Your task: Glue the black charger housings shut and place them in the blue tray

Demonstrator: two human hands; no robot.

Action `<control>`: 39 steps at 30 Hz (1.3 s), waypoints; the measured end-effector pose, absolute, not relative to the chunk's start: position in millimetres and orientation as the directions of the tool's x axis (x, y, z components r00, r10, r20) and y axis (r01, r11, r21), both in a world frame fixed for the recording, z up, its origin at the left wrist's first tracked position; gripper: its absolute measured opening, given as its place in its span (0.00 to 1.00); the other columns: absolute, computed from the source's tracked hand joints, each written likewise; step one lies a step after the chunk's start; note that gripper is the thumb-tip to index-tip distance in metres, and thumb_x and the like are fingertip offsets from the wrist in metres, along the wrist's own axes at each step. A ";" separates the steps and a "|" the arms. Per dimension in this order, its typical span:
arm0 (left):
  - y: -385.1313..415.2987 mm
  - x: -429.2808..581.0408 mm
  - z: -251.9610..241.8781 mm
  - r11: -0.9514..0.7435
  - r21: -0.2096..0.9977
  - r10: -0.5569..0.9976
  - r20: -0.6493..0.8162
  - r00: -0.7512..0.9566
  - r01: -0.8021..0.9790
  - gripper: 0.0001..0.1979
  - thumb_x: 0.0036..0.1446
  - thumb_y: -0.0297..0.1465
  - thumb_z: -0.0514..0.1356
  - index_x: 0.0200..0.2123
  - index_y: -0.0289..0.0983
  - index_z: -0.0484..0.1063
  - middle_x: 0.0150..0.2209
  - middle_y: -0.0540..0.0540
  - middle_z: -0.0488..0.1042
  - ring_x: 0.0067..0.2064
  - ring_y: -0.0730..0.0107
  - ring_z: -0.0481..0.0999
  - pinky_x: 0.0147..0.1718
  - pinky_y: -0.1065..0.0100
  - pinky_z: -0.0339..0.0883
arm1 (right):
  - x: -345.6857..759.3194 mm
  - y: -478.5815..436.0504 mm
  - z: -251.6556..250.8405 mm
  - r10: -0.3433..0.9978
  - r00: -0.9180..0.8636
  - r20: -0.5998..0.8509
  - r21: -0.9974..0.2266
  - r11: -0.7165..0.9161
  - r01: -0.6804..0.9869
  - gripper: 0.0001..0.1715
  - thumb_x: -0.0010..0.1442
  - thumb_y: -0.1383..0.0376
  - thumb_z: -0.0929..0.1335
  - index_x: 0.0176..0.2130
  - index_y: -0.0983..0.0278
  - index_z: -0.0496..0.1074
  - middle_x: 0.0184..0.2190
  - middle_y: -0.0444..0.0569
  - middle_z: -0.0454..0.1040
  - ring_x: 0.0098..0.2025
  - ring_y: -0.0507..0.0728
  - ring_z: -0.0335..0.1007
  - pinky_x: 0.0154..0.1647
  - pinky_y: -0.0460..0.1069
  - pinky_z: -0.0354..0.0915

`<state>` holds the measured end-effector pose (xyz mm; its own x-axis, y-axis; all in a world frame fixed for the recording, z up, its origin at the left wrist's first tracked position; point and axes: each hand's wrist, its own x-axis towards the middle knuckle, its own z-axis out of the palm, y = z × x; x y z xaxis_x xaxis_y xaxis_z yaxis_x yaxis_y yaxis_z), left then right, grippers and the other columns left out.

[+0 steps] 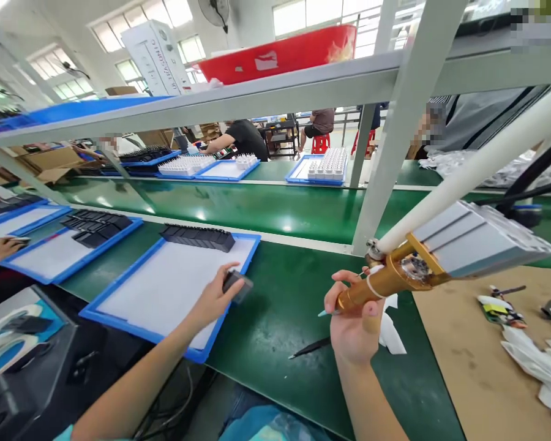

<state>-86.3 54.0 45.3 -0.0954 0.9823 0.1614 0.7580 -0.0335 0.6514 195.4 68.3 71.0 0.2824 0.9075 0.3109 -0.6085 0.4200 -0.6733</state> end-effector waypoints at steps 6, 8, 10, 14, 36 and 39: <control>161.2 -140.8 43.1 -0.074 0.101 0.912 0.409 0.027 0.992 0.20 0.62 0.37 0.54 0.52 0.30 0.69 0.45 0.30 0.74 0.55 0.45 0.67 0.56 0.47 0.53 | 195.4 69.4 67.1 0.899 0.286 0.332 -0.676 0.438 -0.593 0.25 0.56 0.49 0.66 0.49 0.57 0.64 0.35 0.46 0.73 0.18 0.49 0.63 0.20 0.47 0.57; 180.5 -146.7 37.6 -0.062 0.049 0.907 0.420 0.036 0.997 0.20 0.62 0.34 0.53 0.52 0.29 0.69 0.48 0.29 0.73 0.58 0.44 0.64 0.58 0.47 0.50 | 195.1 69.9 65.8 0.893 0.293 0.341 -0.674 0.450 -0.586 0.24 0.56 0.49 0.66 0.49 0.57 0.64 0.35 0.46 0.73 0.18 0.49 0.63 0.21 0.47 0.57; 190.0 -148.8 30.1 -0.026 0.020 0.899 0.438 0.015 0.999 0.21 0.61 0.32 0.52 0.55 0.28 0.68 0.54 0.27 0.69 0.61 0.43 0.60 0.59 0.47 0.48 | 194.8 69.8 65.2 0.891 0.305 0.335 -0.677 0.453 -0.580 0.24 0.57 0.49 0.66 0.49 0.56 0.64 0.35 0.46 0.73 0.18 0.49 0.62 0.21 0.47 0.57; 191.7 -150.9 19.2 0.054 0.000 0.889 0.456 -0.048 0.999 0.28 0.61 0.33 0.52 0.63 0.31 0.58 0.61 0.27 0.61 0.64 0.41 0.54 0.59 0.45 0.45 | 194.6 69.7 64.7 0.894 0.323 0.312 -0.688 0.447 -0.572 0.23 0.57 0.49 0.65 0.49 0.55 0.65 0.35 0.45 0.73 0.19 0.49 0.62 0.22 0.47 0.57; 112.1 -69.9 54.6 -0.504 0.487 0.861 0.219 0.459 0.713 0.25 0.58 0.39 0.56 0.60 0.50 0.65 0.55 0.44 0.73 0.55 0.51 0.72 0.55 0.50 0.65 | 260.6 107.3 40.0 0.677 0.695 0.244 -0.906 0.414 -0.085 0.34 0.50 0.56 0.74 0.52 0.57 0.60 0.41 0.44 0.72 0.43 0.53 0.69 0.48 0.51 0.63; 58.2 -39.7 50.6 -0.516 0.621 0.793 0.088 0.602 0.589 0.22 0.55 0.39 0.60 0.54 0.63 0.69 0.51 0.51 0.76 0.52 0.48 0.75 0.52 0.48 0.68 | 281.2 111.3 36.5 0.682 0.688 0.248 -0.919 0.391 -0.056 0.34 0.50 0.54 0.73 0.54 0.54 0.62 0.48 0.47 0.72 0.51 0.57 0.68 0.52 0.55 0.64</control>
